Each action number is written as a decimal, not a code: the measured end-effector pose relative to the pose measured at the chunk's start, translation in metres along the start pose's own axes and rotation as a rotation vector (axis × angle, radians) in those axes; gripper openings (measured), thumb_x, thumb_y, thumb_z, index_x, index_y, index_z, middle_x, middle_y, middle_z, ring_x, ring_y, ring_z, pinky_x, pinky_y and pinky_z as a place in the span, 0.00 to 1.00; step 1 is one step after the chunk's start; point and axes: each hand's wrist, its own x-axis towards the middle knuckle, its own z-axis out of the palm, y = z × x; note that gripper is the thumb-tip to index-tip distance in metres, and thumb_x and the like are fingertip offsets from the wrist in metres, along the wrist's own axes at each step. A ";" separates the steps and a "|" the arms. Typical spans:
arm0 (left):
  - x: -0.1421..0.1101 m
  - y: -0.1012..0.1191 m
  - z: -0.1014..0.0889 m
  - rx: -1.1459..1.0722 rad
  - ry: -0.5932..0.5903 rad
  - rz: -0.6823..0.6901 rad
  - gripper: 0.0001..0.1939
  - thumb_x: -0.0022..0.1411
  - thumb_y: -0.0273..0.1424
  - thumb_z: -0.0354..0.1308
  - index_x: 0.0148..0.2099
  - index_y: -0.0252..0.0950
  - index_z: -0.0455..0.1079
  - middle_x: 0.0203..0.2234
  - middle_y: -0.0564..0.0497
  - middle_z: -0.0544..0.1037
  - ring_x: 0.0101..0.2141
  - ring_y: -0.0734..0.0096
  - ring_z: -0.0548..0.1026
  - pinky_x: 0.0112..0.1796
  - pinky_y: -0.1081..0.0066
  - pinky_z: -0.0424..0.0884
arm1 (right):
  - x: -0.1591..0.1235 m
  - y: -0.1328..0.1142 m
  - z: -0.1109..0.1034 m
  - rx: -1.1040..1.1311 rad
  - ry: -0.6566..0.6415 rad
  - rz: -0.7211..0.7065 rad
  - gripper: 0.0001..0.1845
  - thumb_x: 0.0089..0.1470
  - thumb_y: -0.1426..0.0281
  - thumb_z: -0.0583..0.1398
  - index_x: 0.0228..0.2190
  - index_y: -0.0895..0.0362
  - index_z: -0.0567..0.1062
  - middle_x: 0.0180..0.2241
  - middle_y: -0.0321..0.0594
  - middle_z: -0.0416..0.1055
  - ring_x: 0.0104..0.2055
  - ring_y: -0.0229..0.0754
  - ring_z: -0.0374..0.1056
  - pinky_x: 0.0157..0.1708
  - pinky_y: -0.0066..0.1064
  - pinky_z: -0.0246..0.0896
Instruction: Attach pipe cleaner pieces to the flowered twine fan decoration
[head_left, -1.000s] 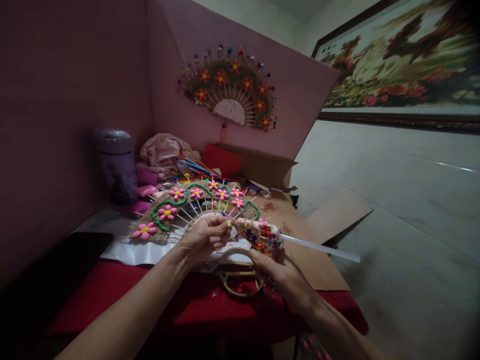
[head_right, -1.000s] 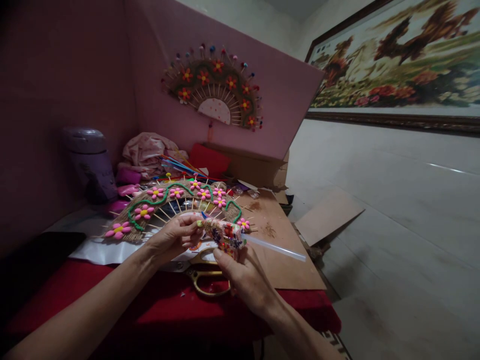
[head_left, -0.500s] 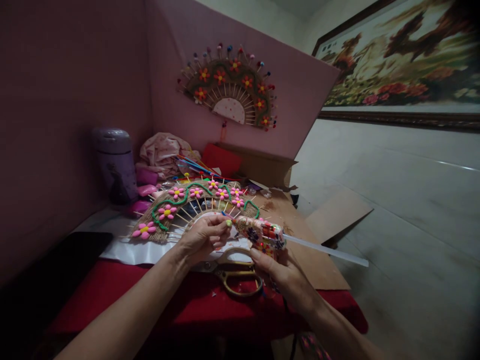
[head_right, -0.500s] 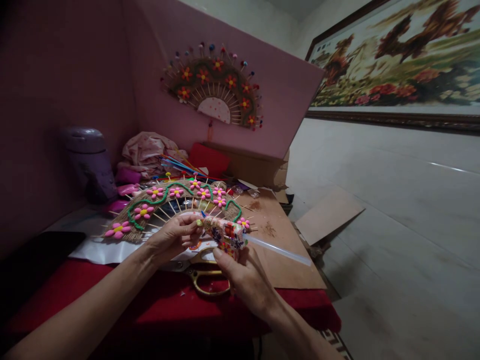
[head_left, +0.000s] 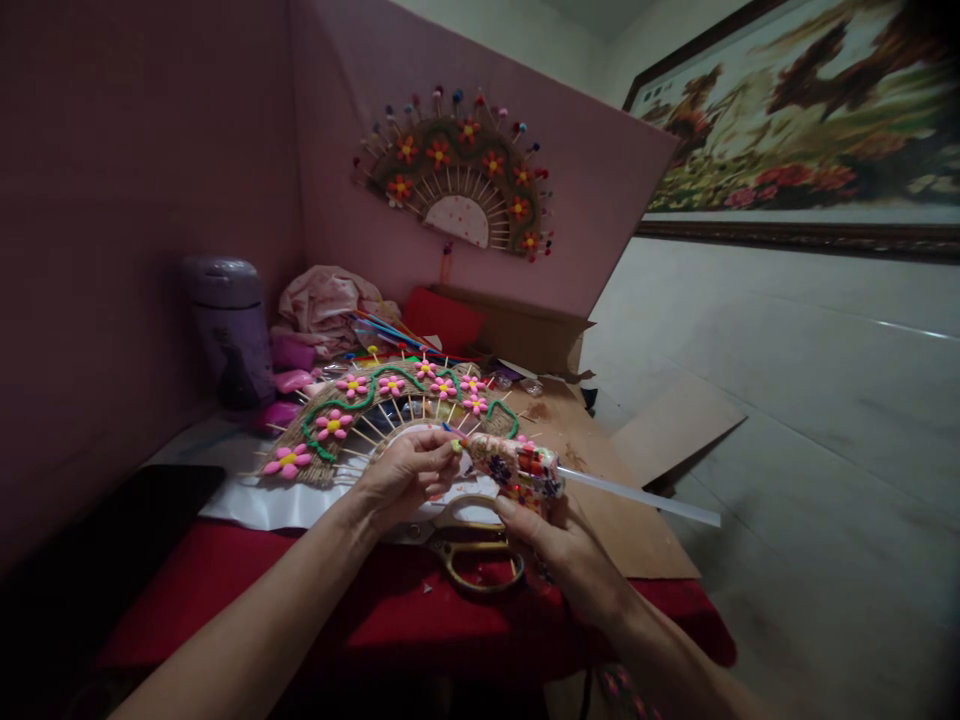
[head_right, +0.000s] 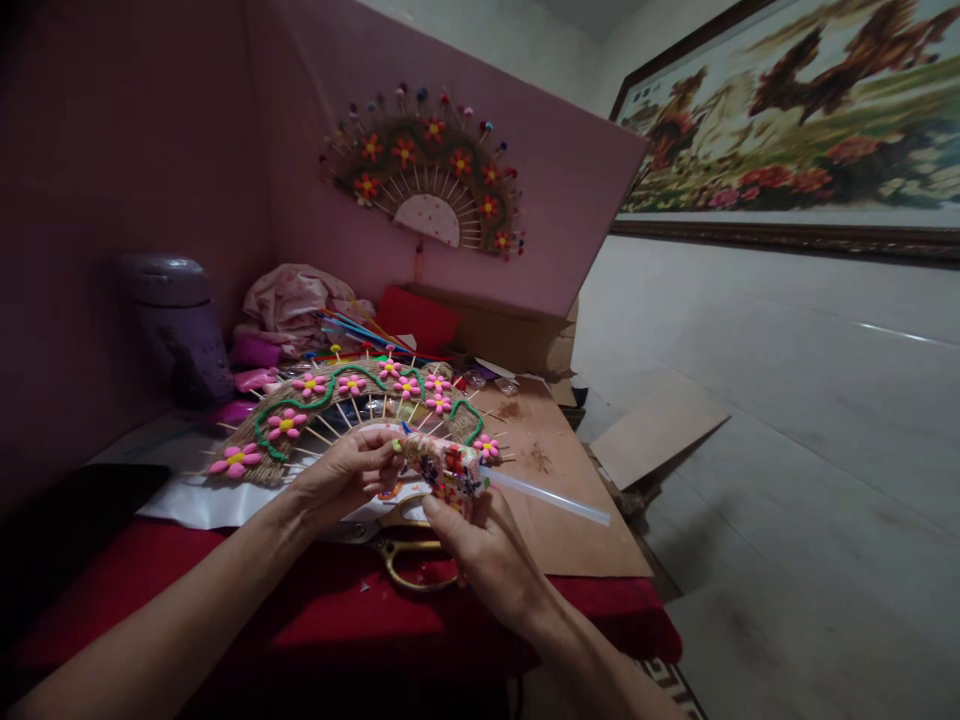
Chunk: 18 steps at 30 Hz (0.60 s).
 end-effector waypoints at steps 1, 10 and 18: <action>0.000 0.000 0.000 0.000 -0.003 -0.001 0.12 0.45 0.29 0.68 0.30 0.29 0.70 0.19 0.53 0.68 0.16 0.85 0.60 0.18 0.80 0.54 | 0.000 0.000 0.000 0.002 -0.001 -0.005 0.15 0.51 0.57 0.59 0.27 0.57 0.74 0.14 0.32 0.61 0.20 0.36 0.60 0.25 0.29 0.59; 0.001 -0.001 -0.001 -0.017 -0.027 0.003 0.13 0.45 0.29 0.68 0.33 0.28 0.70 0.17 0.55 0.66 0.15 0.87 0.57 0.17 0.80 0.52 | 0.001 -0.001 0.002 0.022 0.001 -0.032 0.15 0.50 0.56 0.59 0.25 0.56 0.74 0.13 0.33 0.62 0.21 0.38 0.62 0.24 0.30 0.60; 0.002 -0.002 -0.003 -0.017 -0.050 0.003 0.12 0.46 0.29 0.67 0.31 0.28 0.70 0.16 0.56 0.63 0.15 0.87 0.55 0.16 0.80 0.49 | 0.003 0.000 0.004 0.016 0.021 -0.035 0.15 0.50 0.57 0.59 0.24 0.56 0.74 0.13 0.33 0.62 0.21 0.38 0.62 0.24 0.30 0.60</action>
